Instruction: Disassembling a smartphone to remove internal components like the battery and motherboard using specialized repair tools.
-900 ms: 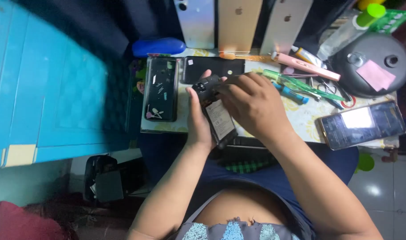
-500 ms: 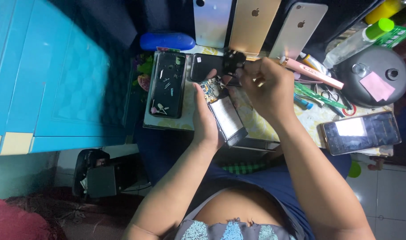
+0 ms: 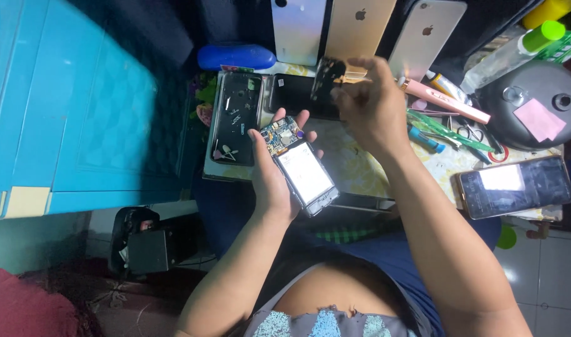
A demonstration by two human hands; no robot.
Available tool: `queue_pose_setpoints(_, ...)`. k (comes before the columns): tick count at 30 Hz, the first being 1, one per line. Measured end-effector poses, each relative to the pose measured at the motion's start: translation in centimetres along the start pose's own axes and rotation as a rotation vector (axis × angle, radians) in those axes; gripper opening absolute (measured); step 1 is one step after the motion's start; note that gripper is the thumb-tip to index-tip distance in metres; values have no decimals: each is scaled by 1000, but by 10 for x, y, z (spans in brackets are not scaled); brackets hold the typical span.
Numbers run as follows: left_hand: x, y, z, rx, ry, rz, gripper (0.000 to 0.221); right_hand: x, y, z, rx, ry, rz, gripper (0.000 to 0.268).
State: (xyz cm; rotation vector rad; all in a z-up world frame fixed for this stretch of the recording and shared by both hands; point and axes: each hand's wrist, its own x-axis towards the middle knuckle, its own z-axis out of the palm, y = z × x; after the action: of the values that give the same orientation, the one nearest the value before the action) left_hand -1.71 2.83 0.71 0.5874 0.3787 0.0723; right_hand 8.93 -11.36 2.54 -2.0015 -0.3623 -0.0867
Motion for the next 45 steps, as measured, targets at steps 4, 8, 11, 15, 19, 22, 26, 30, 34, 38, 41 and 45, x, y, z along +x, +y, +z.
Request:
queue_pose_setpoints(4, 1, 4, 3, -31, -20, 51, 75, -3, -5, -14, -14, 0, -33, 40)
queue_pose_setpoints(8, 7, 3, -3, -9, -68, 17, 72, -20, 0, -33, -228, -29, -66, 51)
queue_pose_setpoints(11, 13, 1, -7, 17, -103, -18, 70, -37, 9, -47, -306, -119, -24, 47)
queue_pose_setpoints(15, 14, -3, -6, 18, -136, -50, 69, -56, -4, -59, -490, -254, 49, 42)
queue_pose_setpoints(19, 11, -8, -1, 13, -199, -58, 68, -56, -19, -64, -685, -108, -194, 38)
queue_pose_setpoints(22, 7, -8, 8, 76, -205, -35, 74, -53, -25, -52, -506, -31, -331, 20)
queue_pose_setpoints(26, 13, -9, 15, 110, -260, 2, 77, -47, -28, -29, -303, -4, -309, 10)
queue_pose_setpoints(30, 19, -13, 9, 138, -334, 51, 73, -38, -40, -19, -244, -42, -213, 8)
queue_pose_setpoints(34, 19, -9, 7, 122, -329, 74, 74, -33, -17, -11, -162, -56, -193, 6)
queue_pose_setpoints(38, 22, 3, 4, 151, -320, 107, 72, -20, -7, -18, -123, -25, -142, 3)
queue_pose_setpoints(41, 29, 2, -6, 85, -285, 99, 69, -13, 2, -23, -154, -28, -153, 3)
queue_pose_setpoints(45, 27, 1, -14, -20, -220, 121, 69, 0, -3, -19, -284, -64, -288, 6)
